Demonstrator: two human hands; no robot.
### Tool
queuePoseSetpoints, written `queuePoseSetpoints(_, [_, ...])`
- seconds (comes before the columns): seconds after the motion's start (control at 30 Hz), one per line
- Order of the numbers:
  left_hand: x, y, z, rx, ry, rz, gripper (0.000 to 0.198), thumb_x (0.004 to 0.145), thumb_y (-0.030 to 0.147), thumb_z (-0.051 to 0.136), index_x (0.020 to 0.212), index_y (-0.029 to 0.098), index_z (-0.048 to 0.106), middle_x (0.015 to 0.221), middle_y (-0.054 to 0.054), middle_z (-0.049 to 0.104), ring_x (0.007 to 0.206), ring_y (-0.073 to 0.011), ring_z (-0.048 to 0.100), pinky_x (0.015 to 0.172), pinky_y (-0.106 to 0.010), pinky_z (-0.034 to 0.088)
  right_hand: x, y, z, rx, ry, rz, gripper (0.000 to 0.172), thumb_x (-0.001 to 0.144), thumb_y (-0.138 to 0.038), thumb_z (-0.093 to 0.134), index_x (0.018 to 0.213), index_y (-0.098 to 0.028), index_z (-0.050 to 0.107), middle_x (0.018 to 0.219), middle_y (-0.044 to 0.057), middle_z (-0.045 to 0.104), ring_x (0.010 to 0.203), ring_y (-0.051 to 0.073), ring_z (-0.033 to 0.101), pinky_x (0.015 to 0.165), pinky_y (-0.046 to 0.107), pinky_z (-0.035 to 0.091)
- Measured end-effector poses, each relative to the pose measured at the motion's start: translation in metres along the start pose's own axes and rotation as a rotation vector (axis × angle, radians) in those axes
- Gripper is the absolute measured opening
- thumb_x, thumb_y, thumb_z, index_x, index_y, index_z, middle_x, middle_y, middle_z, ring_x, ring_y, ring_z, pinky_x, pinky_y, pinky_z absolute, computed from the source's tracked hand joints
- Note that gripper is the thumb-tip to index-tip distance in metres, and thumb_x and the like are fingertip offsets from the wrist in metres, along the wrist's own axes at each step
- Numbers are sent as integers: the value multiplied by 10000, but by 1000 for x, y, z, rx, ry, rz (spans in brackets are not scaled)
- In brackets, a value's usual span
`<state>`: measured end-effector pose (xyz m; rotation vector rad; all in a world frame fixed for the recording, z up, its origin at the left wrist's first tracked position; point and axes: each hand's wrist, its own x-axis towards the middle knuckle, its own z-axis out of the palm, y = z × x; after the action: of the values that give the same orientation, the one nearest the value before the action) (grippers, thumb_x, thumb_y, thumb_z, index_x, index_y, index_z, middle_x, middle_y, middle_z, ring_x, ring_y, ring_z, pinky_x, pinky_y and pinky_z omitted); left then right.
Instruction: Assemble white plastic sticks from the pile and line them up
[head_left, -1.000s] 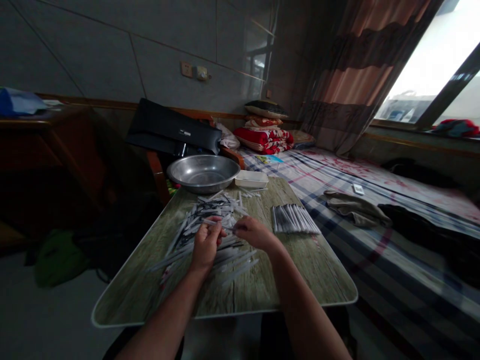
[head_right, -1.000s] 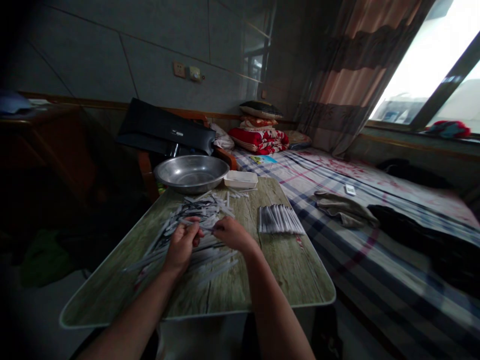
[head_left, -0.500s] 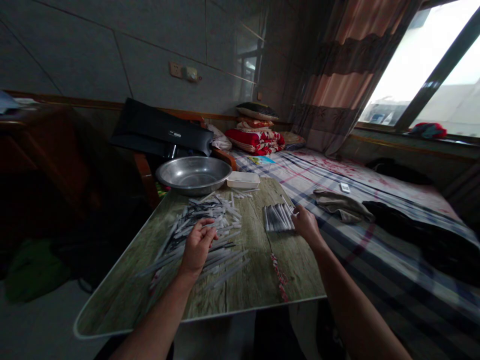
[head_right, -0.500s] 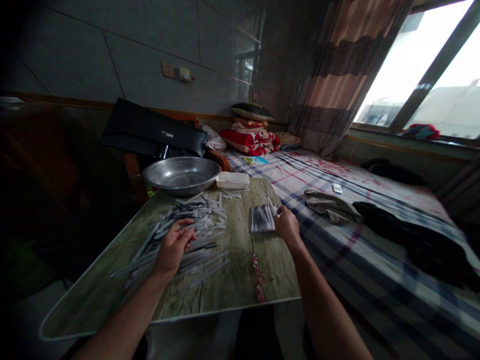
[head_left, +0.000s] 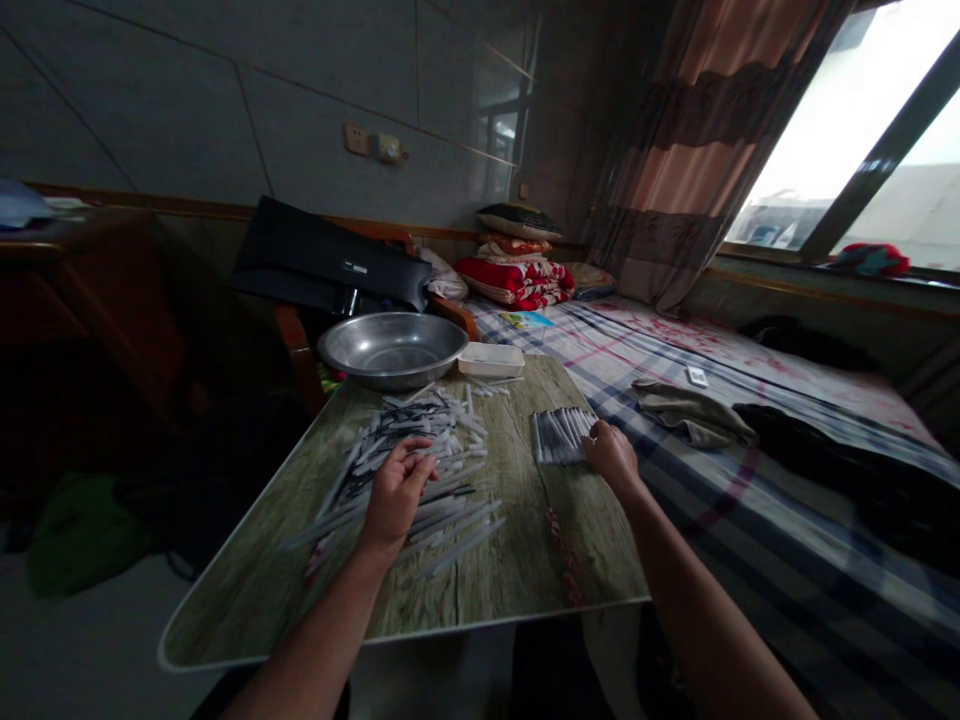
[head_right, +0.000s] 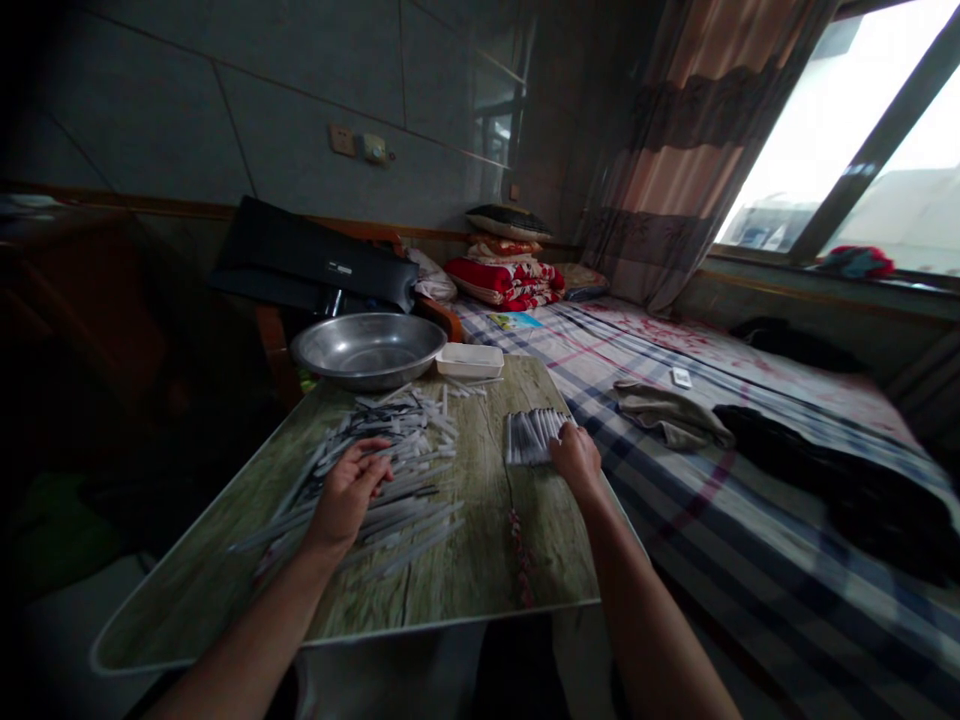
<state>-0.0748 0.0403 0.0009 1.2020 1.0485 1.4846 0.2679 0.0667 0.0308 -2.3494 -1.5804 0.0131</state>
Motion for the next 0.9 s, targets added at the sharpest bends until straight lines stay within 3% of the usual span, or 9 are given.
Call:
queuePoseSetpoints(0.13, [-2,5,0,71,11,38,247,781,336,635,974,193,580,592,26,581,515,-112,494,503,-202,355,-3,-15,-2,83,106,-104,232,837,-332,505,938,-159,624,978,102,632,807,184,578,659,263,363])
queuePoseSetpoints(0.2, [-5,10,1,208,-53,76,165,792,324,609,888,190,597,608,16,585,581,-132,541,585,-228,402,-8,-33,1,141,113,-227,180,821,-285,522,896,-157,625,921,86,632,806,175,564,691,253,367])
queuePoseSetpoints(0.33, [-17,18,8,675,-452,98,119,763,304,614,739,187,621,658,-1,611,630,-149,547,597,-248,374,-24,-80,17,275,-28,-490,113,803,-212,538,822,-154,633,838,59,630,789,157,559,722,235,378])
queuePoseSetpoints(0.47, [-30,19,18,942,-678,129,101,735,267,624,798,190,635,784,-24,664,738,-174,593,648,-254,378,-32,-124,42,278,-150,-590,124,793,-175,546,828,-151,662,842,63,646,825,159,577,772,235,384])
queuePoseSetpoints(0.7, [-38,12,25,1067,-768,199,283,695,311,692,950,205,633,975,-75,681,922,-254,620,791,-308,424,-22,-176,66,142,-213,-639,214,826,-158,496,903,-135,695,934,121,686,879,186,612,781,243,393])
queuePoseSetpoints(0.9, [-37,9,22,1080,-765,235,222,713,208,654,932,202,624,983,-76,670,945,-252,610,820,-324,433,-10,-205,77,112,-207,-649,290,837,-118,467,1030,-139,682,1057,139,660,972,217,585,842,281,396])
